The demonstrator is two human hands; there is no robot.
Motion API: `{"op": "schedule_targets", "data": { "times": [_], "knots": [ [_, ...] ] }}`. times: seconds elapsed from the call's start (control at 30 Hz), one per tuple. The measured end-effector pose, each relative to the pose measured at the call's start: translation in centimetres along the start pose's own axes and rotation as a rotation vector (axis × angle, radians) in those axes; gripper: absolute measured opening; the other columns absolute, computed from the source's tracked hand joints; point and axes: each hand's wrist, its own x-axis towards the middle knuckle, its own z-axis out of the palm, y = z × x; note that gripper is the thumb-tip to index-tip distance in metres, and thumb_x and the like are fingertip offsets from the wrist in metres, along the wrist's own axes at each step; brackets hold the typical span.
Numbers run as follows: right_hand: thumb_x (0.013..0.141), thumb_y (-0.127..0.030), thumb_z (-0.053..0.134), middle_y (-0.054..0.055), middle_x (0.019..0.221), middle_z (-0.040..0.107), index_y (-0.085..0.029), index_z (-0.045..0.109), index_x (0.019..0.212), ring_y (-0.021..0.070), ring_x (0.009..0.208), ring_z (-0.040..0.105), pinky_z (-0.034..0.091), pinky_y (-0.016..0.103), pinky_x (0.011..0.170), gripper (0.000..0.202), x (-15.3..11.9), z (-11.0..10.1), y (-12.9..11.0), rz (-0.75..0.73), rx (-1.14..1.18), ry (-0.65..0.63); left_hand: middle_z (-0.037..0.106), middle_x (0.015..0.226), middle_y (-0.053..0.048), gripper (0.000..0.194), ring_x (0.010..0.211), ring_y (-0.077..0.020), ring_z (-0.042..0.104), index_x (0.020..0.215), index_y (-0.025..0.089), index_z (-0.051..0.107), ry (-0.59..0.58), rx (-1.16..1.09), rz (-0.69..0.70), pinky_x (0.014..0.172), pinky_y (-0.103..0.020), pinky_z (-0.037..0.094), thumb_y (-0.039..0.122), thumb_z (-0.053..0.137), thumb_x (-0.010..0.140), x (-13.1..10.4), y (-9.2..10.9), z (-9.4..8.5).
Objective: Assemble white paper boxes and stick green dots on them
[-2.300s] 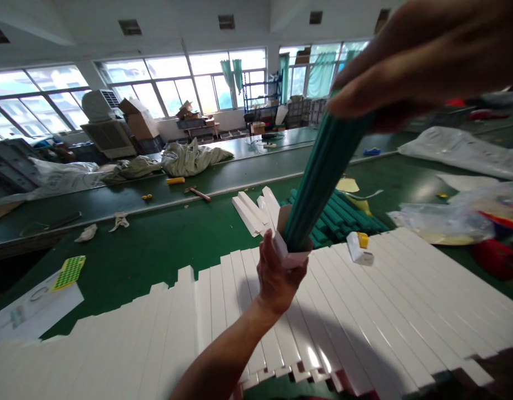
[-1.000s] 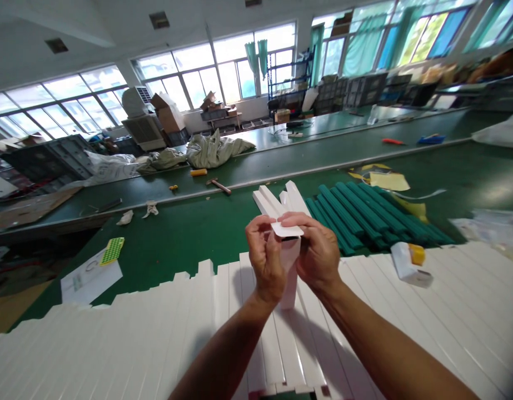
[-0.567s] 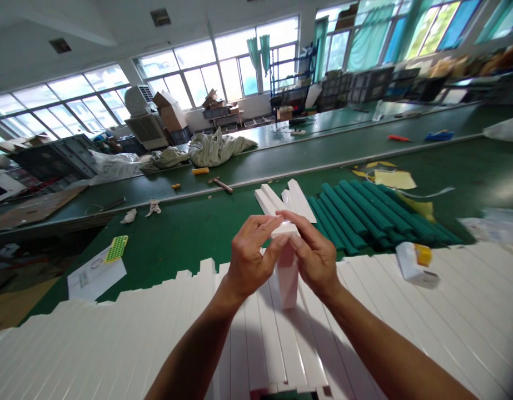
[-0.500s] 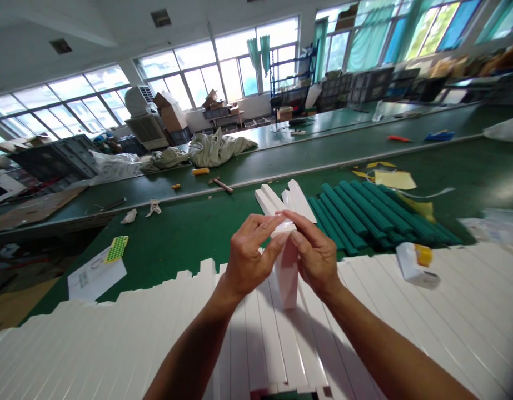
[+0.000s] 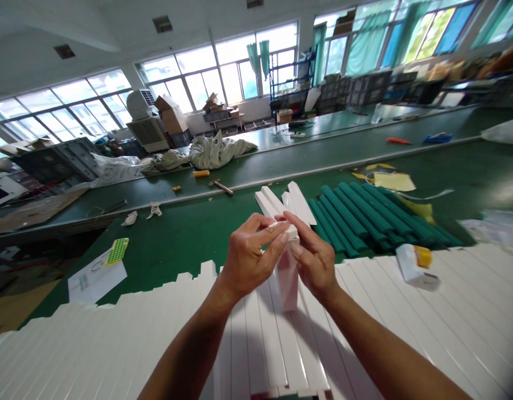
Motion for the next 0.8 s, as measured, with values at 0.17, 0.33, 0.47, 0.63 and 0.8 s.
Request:
{"op": "schedule_targets", "data": {
  "times": [0.17,0.33,0.47,0.63,0.8],
  "knots": [
    [0.079,-0.017,0.061,0.013,0.147,0.041,-0.018,0.024,0.15,0.027,0.133,0.043,0.036,0.044,0.111,0.08,-0.3,0.5,-0.2,-0.118,-0.4,-0.06,0.067,0.117,-0.012,0.026,0.112,-0.02,0.061,0.11,0.014,0.067,-0.1,0.104,0.167,0.098,-0.039,0.051,0.016,0.048,0.091,0.4,0.2,-0.8],
    [0.078,-0.017,0.061,0.014,0.149,0.039,-0.019,0.017,0.151,0.0268,0.134,0.042,0.037,0.045,0.111,0.085,-0.2,0.7,0.2,-0.11,-0.473,-0.064,0.064,0.124,-0.013,0.033,0.119,-0.023,0.058,0.122,0.011,0.059,-0.125,0.224,0.282,0.1,-0.041,0.051,0.015,0.05,0.091,0.2,-0.3,-0.3],
    [0.079,-0.017,0.06,0.014,0.149,0.039,-0.019,0.016,0.152,0.0272,0.135,0.04,0.038,0.044,0.111,0.086,-0.1,0.3,0.4,-0.142,-0.474,-0.081,0.059,0.131,-0.016,0.036,0.128,-0.0246,0.051,0.125,0.009,0.056,-0.095,0.251,0.332,0.102,-0.041,0.05,0.011,0.049,0.089,-0.3,-0.7,0.6],
    [0.078,-0.018,0.06,0.014,0.152,0.034,-0.018,0.013,0.152,0.0257,0.138,0.036,0.036,0.042,0.112,0.088,-0.1,-0.4,0.2,-0.17,-0.44,-0.119,0.059,0.13,-0.018,0.04,0.13,-0.0268,0.049,0.125,0.007,0.056,-0.096,0.243,0.414,0.105,-0.042,0.048,0.004,0.051,0.085,-0.4,-0.6,1.1],
    [0.074,-0.019,0.063,0.013,0.152,0.033,-0.018,0.011,0.152,0.0253,0.136,0.039,0.034,0.042,0.113,0.093,0.3,-1.0,0.3,-0.143,-0.401,-0.128,0.059,0.13,-0.021,0.047,0.128,-0.0305,0.05,0.128,0.005,0.052,-0.167,0.333,0.554,0.104,-0.043,0.049,0.003,0.054,0.082,0.6,-0.9,1.0]
  ]
}}
